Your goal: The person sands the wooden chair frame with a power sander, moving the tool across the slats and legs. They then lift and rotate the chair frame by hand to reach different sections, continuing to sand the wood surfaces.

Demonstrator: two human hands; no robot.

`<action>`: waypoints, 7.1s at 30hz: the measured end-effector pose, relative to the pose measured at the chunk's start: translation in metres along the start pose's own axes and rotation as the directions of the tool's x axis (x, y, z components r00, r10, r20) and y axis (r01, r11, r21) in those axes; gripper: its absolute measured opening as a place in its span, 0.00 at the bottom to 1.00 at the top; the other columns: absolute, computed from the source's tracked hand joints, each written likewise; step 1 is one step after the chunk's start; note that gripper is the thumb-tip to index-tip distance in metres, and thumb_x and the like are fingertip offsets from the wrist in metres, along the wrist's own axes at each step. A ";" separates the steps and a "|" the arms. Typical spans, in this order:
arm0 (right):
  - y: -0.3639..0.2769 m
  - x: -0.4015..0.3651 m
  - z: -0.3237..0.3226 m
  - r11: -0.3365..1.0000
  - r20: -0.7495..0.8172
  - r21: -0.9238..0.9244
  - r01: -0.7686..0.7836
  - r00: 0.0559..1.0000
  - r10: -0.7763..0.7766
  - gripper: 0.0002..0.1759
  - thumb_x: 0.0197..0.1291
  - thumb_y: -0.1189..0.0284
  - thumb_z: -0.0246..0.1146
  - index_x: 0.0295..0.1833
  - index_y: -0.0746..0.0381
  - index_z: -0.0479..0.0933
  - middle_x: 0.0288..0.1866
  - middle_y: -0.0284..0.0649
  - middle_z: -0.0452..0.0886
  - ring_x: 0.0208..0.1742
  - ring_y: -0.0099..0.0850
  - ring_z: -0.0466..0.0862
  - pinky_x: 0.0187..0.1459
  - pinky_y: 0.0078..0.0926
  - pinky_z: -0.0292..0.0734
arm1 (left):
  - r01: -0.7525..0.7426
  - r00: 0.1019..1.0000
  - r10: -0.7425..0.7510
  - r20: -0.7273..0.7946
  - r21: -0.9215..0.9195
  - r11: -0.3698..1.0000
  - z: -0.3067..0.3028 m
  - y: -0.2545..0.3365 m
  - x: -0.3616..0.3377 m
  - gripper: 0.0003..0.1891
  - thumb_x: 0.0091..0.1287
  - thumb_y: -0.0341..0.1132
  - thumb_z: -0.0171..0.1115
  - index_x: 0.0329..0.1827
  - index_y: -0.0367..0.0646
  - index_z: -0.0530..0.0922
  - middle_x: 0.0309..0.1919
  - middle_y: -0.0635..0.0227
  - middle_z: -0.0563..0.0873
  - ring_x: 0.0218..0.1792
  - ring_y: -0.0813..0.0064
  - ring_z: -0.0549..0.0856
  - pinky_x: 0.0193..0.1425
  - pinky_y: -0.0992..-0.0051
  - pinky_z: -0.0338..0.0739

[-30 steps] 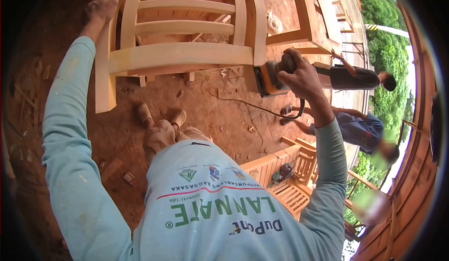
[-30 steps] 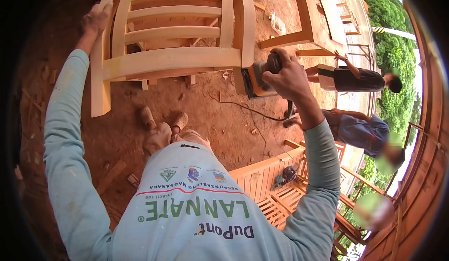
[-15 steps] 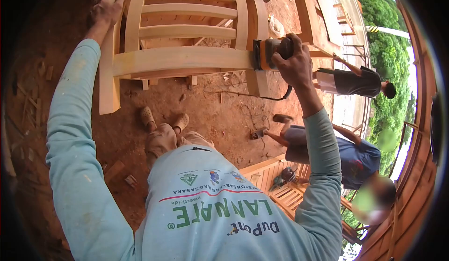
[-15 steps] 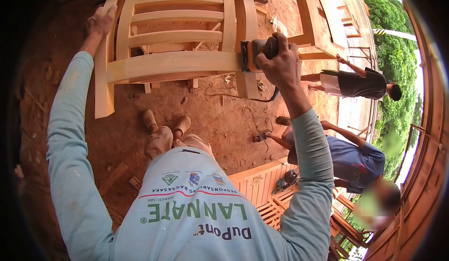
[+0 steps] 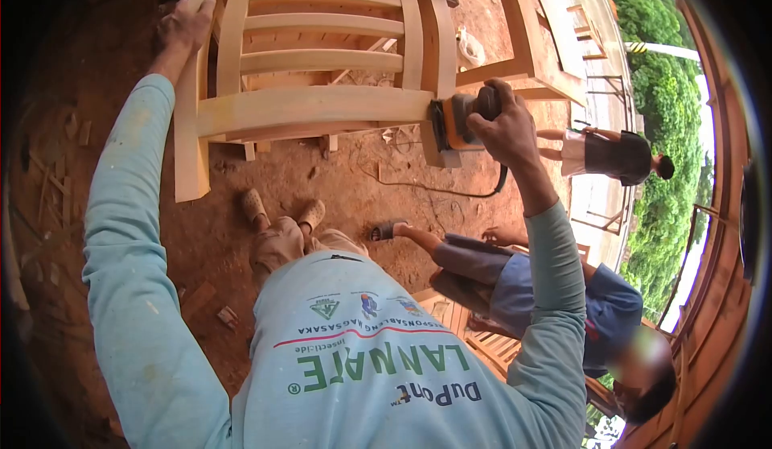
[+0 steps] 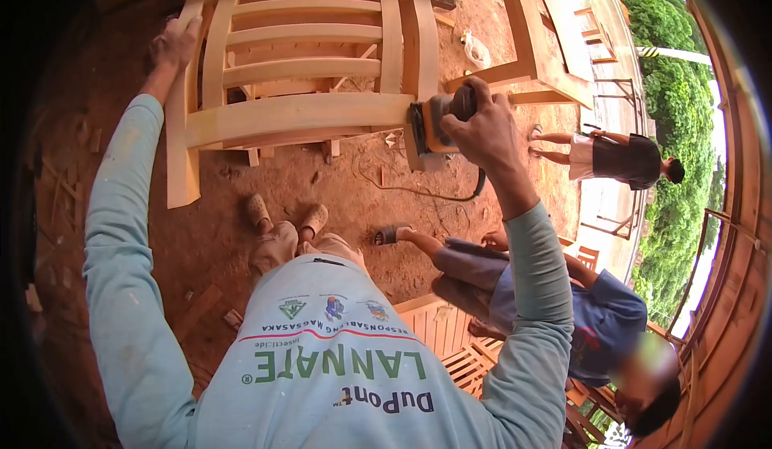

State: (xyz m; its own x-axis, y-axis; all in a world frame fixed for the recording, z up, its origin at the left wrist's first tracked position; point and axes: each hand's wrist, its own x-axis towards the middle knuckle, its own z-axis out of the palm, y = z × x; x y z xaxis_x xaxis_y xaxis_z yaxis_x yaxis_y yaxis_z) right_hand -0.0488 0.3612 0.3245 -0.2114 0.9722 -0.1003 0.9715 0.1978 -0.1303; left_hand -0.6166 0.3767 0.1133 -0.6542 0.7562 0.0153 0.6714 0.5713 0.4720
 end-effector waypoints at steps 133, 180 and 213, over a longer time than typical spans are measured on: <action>0.139 0.016 0.030 0.556 0.301 0.796 -0.239 0.953 -0.021 0.41 0.56 0.61 0.77 0.78 0.52 0.76 0.48 0.44 0.87 0.31 0.29 0.85 0.30 0.31 0.84 | 0.285 0.958 -0.284 -0.040 0.030 0.958 -0.015 -0.038 -0.171 0.51 0.80 0.78 0.36 0.88 0.42 0.63 0.72 0.34 0.83 0.75 0.32 0.79 0.81 0.46 0.70; 0.110 0.317 0.053 0.339 0.173 0.937 -0.084 0.955 -0.240 0.31 0.59 0.60 0.75 0.66 0.61 0.79 0.35 0.38 0.80 0.23 0.27 0.78 0.21 0.32 0.73 | 0.315 0.948 -0.306 -0.088 0.105 0.943 -0.035 0.012 -0.193 0.39 0.85 0.70 0.35 0.70 0.42 0.74 0.59 0.33 0.89 0.63 0.28 0.85 0.68 0.39 0.78; 0.173 -0.001 0.028 0.597 0.422 0.766 -0.239 0.887 -0.186 0.41 0.56 0.59 0.76 0.77 0.49 0.74 0.45 0.46 0.87 0.25 0.30 0.84 0.24 0.31 0.82 | 0.242 0.967 -0.228 -0.111 0.132 0.961 -0.024 -0.015 -0.182 0.45 0.83 0.73 0.33 0.78 0.41 0.72 0.68 0.32 0.85 0.71 0.28 0.80 0.77 0.42 0.72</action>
State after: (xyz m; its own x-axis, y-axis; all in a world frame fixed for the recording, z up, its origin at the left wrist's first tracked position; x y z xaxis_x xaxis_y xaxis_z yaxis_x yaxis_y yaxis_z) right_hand 0.1166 0.3913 0.2740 -0.4136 0.7728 -0.4814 0.5491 -0.2100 -0.8089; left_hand -0.5157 0.2229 0.1245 -0.8246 0.5656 0.0050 0.5332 0.7743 0.3409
